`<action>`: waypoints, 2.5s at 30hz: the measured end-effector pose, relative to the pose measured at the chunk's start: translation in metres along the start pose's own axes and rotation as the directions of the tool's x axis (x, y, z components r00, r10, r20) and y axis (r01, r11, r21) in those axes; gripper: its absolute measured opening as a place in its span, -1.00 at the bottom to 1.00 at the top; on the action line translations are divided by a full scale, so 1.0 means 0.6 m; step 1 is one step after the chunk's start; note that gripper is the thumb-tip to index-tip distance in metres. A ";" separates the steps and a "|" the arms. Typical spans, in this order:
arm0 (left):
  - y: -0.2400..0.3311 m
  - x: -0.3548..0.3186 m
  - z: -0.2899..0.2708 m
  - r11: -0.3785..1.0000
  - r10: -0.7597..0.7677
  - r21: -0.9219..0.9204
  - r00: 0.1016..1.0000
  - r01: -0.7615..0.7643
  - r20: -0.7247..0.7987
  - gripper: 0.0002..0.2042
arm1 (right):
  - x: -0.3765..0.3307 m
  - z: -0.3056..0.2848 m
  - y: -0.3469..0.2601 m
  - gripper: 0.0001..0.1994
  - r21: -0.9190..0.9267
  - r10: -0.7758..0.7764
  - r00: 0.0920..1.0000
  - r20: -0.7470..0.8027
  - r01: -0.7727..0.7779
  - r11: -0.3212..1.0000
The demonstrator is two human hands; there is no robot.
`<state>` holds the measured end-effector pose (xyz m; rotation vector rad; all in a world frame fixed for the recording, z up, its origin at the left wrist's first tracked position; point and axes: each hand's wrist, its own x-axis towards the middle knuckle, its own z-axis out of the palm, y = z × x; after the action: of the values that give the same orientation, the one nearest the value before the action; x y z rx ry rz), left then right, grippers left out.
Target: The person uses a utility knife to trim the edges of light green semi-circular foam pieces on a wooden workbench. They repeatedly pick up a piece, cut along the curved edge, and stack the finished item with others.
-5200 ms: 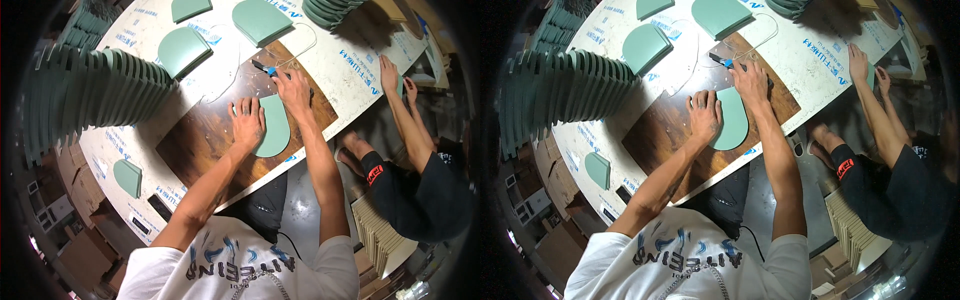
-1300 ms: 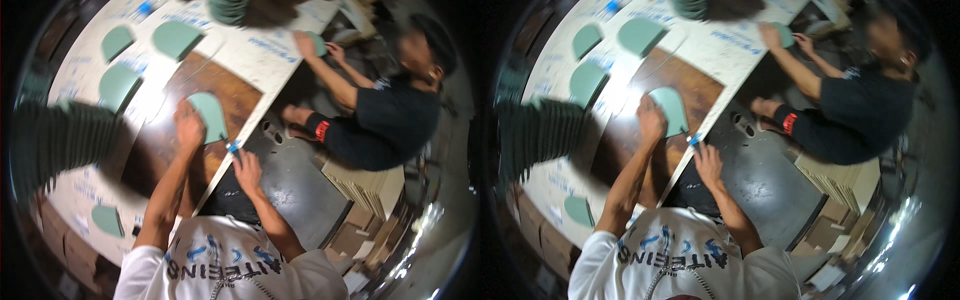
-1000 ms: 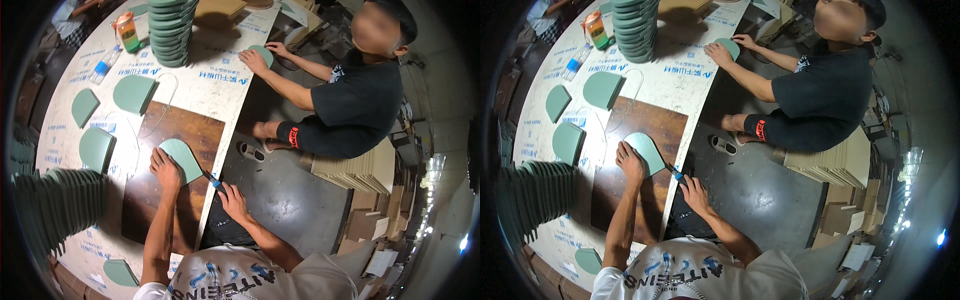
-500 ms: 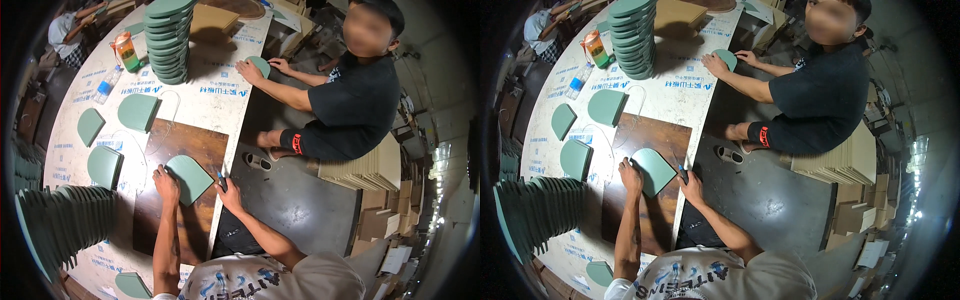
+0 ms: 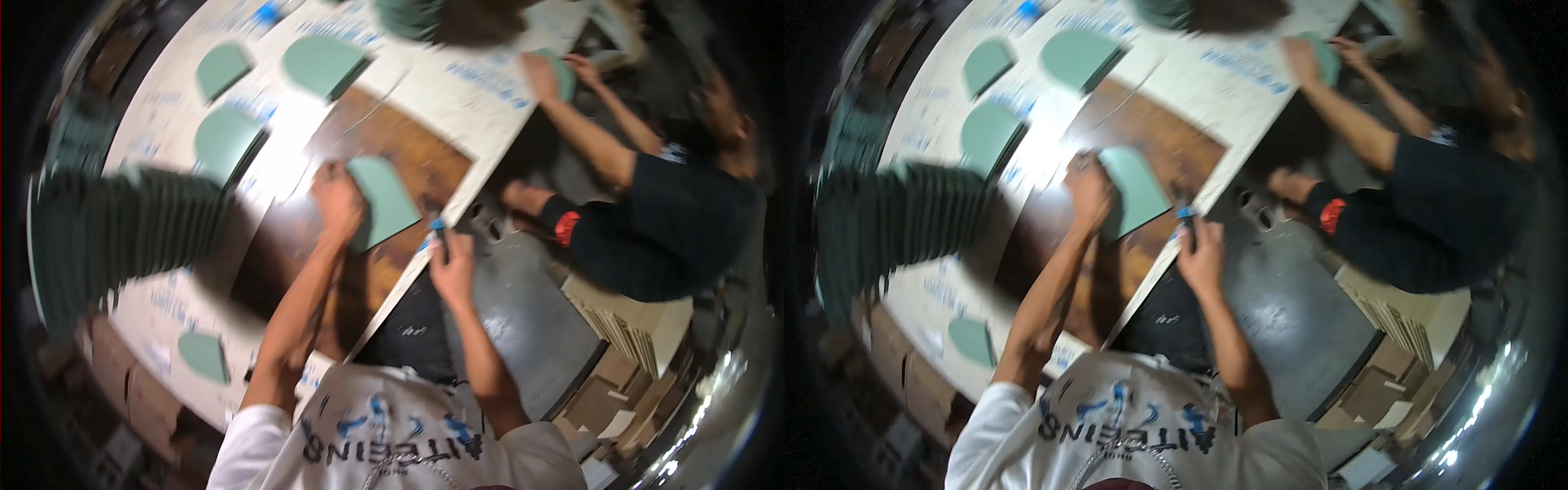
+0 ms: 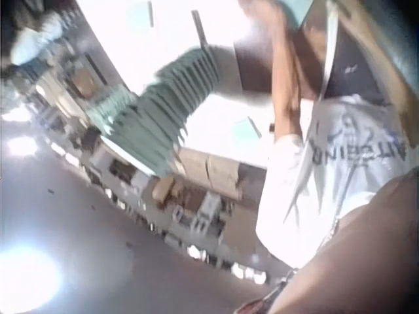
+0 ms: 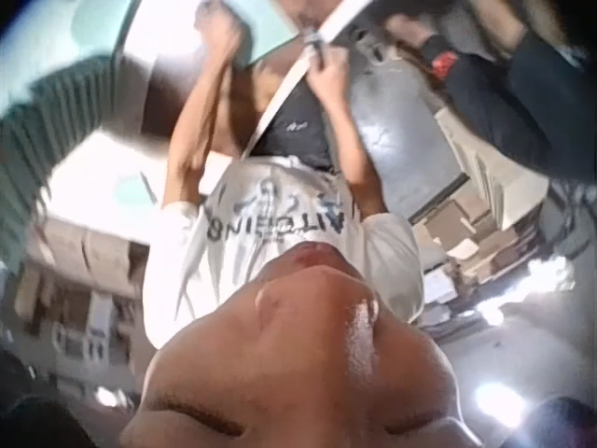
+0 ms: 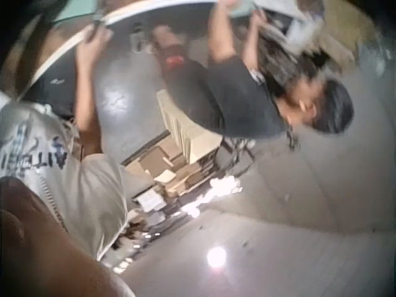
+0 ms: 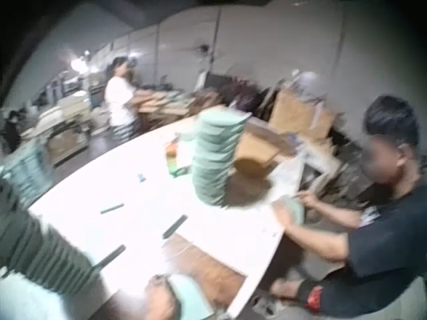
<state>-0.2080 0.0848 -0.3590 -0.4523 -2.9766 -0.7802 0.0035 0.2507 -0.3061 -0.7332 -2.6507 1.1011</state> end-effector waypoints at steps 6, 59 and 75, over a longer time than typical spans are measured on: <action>0.045 -0.027 0.027 0.994 -0.105 0.002 0.972 0.108 -0.210 -0.57 | -0.036 -0.009 0.015 -0.56 -0.099 -0.135 0.982 0.135 0.149 0.984; 0.036 -0.029 0.015 0.998 -0.023 -0.055 0.982 0.013 -0.189 -0.50 | 0.203 0.036 0.031 -0.57 -0.315 -0.554 0.818 0.154 0.572 0.758; 0.062 -0.021 0.019 0.960 -0.270 0.021 0.947 0.278 -0.175 -0.61 | 0.126 0.015 0.040 -0.54 -0.376 -0.461 0.880 0.113 0.467 0.800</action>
<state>-0.1850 0.1176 -0.3525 0.0343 -2.9206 -0.7254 -0.0558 0.2978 -0.3310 -0.0901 -2.8675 0.4465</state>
